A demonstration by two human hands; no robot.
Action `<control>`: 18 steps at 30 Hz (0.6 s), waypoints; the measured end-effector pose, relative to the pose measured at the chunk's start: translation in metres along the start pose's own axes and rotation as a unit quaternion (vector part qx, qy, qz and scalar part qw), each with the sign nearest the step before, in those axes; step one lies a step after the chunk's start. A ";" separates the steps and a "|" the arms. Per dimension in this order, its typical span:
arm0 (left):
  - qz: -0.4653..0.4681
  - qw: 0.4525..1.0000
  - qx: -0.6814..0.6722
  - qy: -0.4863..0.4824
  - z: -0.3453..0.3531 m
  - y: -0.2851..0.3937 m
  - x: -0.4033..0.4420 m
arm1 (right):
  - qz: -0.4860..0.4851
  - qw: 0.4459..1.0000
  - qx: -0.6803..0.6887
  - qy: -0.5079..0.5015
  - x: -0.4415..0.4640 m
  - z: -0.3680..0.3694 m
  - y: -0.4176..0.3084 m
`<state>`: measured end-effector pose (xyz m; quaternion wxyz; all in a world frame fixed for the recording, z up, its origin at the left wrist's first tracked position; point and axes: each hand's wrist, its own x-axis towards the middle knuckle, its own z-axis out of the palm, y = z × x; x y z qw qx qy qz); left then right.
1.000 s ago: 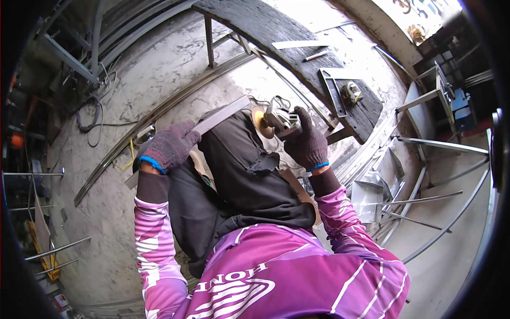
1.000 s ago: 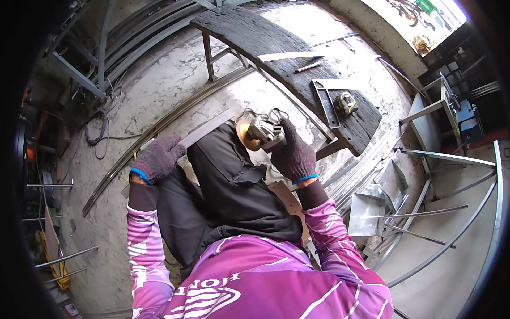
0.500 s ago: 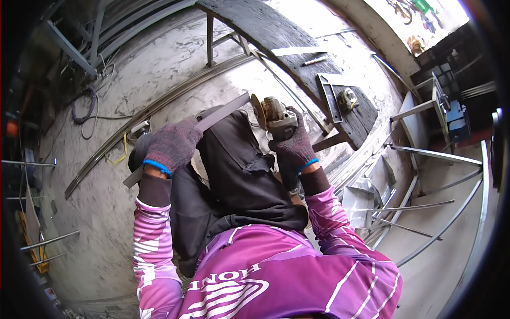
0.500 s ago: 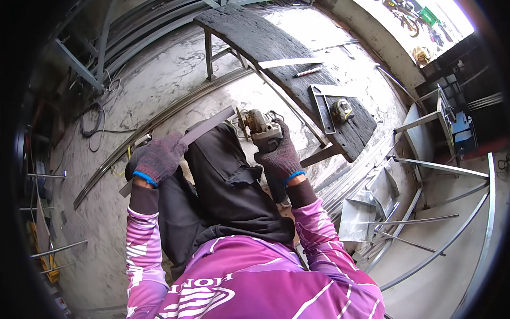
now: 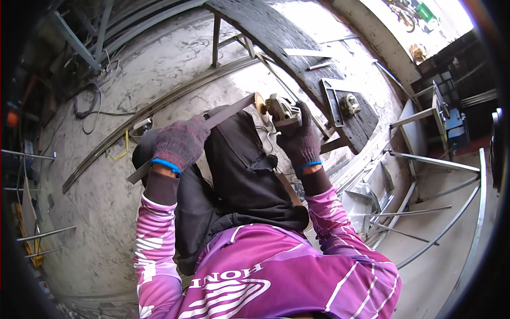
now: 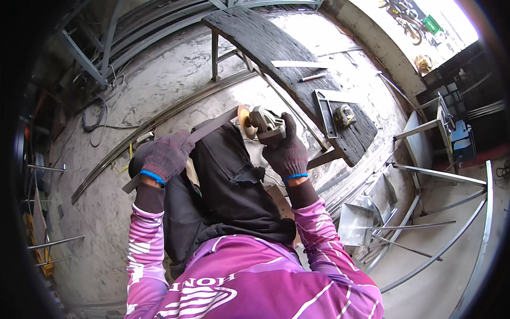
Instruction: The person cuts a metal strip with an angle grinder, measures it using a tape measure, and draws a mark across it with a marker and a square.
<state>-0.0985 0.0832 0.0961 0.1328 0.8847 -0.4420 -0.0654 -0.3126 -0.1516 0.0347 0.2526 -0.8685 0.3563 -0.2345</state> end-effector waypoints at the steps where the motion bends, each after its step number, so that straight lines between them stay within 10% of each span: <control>1: 0.002 1.000 -0.001 0.008 -0.001 -0.001 0.000 | -0.020 0.999 -0.030 0.003 -0.002 -0.001 0.003; 5: 0.021 0.977 -0.170 0.124 -0.029 -0.005 -0.001 | -0.027 0.999 0.030 -0.014 -0.017 0.006 0.033; 12: 0.004 0.503 -0.680 0.533 -0.133 -0.011 -0.006 | 0.083 0.952 0.293 -0.011 -0.023 -0.016 0.029; 14: 0.084 0.532 -0.742 0.399 -0.102 -0.039 -0.015 | 0.098 0.946 0.309 -0.003 -0.025 -0.018 0.039; 18: -0.098 0.431 -0.844 0.306 0.001 -0.010 -0.037 | 0.117 0.933 0.340 0.003 -0.034 -0.026 0.047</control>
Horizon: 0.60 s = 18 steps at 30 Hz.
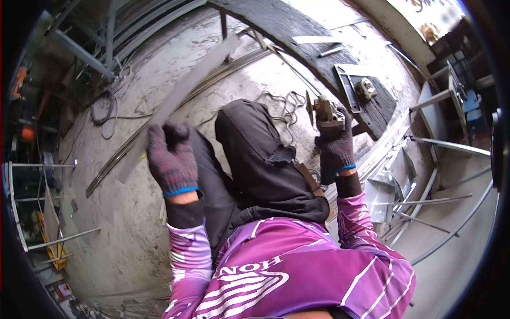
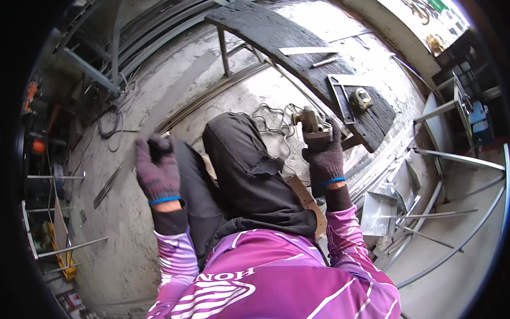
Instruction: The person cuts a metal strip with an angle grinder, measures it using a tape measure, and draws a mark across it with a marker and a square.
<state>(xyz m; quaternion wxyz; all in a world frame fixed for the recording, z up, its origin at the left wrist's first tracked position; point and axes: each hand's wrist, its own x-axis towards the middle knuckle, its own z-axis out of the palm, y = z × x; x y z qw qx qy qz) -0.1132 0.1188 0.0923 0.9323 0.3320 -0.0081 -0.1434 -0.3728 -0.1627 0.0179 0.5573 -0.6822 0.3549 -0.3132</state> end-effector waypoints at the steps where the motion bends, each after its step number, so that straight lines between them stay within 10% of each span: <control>1: -0.017 0.999 0.004 0.052 -0.012 -0.020 -0.011 | -0.008 1.000 -0.009 0.005 -0.001 -0.004 0.004; 4: -0.138 0.984 -0.002 0.115 -0.014 -0.046 -0.053 | -0.015 0.999 -0.037 0.018 -0.004 -0.013 0.010; 8: -0.282 0.959 0.037 -0.005 0.001 -0.023 -0.102 | 0.033 0.999 -0.042 0.003 -0.009 -0.019 0.015; 10: -0.341 0.875 0.273 -0.211 -0.001 -0.006 -0.110 | -0.035 0.999 -0.031 0.020 -0.009 -0.017 0.023; 12: -0.216 0.857 0.384 -0.269 0.014 0.001 -0.105 | 0.007 1.000 -0.018 0.005 -0.011 -0.019 0.026; 14: 0.302 0.652 0.653 -0.238 0.039 -0.002 -0.075 | 0.002 1.000 -0.017 0.005 -0.009 -0.016 0.024; 15: 0.305 0.652 0.654 -0.232 0.040 -0.008 -0.060 | -0.004 1.000 -0.019 0.010 -0.010 -0.012 0.015; 17: 0.323 0.401 0.837 -0.186 0.025 -0.024 -0.033 | -0.022 0.999 -0.024 0.009 -0.010 -0.008 0.010; 18: 0.328 0.400 0.836 -0.183 0.016 -0.026 -0.029 | -0.036 0.999 -0.030 0.016 -0.008 -0.007 0.009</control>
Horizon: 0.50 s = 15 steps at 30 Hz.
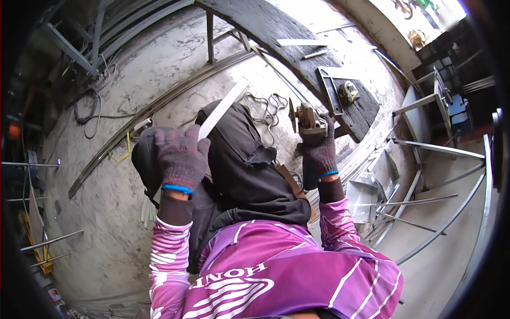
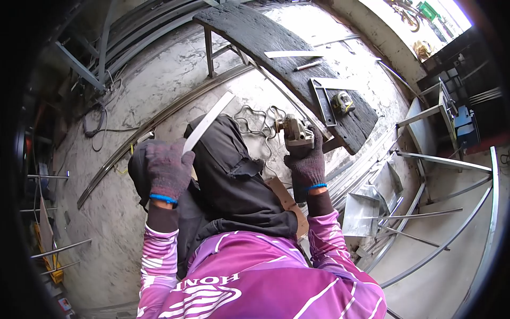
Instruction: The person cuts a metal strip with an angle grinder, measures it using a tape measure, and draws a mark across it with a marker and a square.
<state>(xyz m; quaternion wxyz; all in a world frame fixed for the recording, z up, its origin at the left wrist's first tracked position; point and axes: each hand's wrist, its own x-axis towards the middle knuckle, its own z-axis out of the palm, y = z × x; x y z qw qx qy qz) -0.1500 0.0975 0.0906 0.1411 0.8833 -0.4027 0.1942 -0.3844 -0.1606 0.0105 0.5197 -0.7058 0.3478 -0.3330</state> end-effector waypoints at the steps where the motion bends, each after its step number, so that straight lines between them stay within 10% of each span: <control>1: 0.015 0.999 -0.038 -0.024 0.004 -0.005 -0.004 | -0.029 1.000 0.008 -0.002 0.002 0.002 0.004; 15: 0.009 0.976 -0.169 -0.134 0.005 -0.024 0.020 | -0.127 0.951 -0.278 0.042 0.010 0.016 -0.029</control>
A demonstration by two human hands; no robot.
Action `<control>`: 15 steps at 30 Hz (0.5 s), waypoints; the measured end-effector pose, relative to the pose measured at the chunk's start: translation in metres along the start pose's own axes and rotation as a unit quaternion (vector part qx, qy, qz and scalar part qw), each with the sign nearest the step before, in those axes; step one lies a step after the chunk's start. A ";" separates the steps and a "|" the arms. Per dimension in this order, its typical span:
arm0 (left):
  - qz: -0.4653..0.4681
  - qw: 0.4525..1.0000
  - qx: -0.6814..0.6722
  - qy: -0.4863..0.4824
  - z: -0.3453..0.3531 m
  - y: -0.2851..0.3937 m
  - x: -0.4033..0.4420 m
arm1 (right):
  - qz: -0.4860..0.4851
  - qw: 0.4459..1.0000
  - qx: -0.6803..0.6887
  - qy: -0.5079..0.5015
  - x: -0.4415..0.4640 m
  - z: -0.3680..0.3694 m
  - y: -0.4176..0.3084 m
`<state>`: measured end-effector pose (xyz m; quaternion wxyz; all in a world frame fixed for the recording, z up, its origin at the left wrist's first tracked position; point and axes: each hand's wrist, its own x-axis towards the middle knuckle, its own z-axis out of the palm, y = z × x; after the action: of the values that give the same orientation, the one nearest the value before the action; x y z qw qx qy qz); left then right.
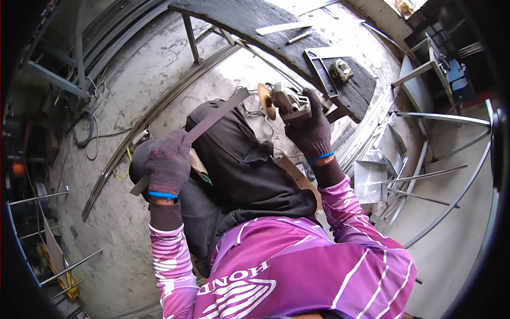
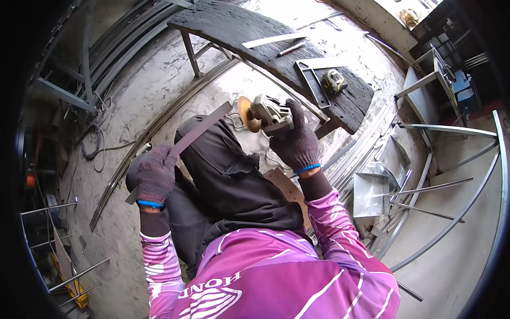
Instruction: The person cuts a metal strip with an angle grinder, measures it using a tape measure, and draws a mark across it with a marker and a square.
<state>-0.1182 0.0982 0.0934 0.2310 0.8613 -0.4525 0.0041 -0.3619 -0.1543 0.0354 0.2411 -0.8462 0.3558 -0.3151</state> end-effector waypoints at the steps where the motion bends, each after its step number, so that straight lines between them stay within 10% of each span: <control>1: -0.015 1.000 -0.011 -0.009 -0.001 0.001 0.001 | -0.015 1.000 0.008 0.004 0.002 0.001 -0.002; 15: 0.033 0.999 -0.014 0.038 0.006 -0.006 -0.002 | -0.030 0.998 -0.050 -0.004 -0.004 0.006 -0.011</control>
<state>-0.1162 0.1004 0.0858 0.2596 0.8417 -0.4719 0.0383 -0.3547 -0.1433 0.0367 0.1902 -0.8686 0.3449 -0.3006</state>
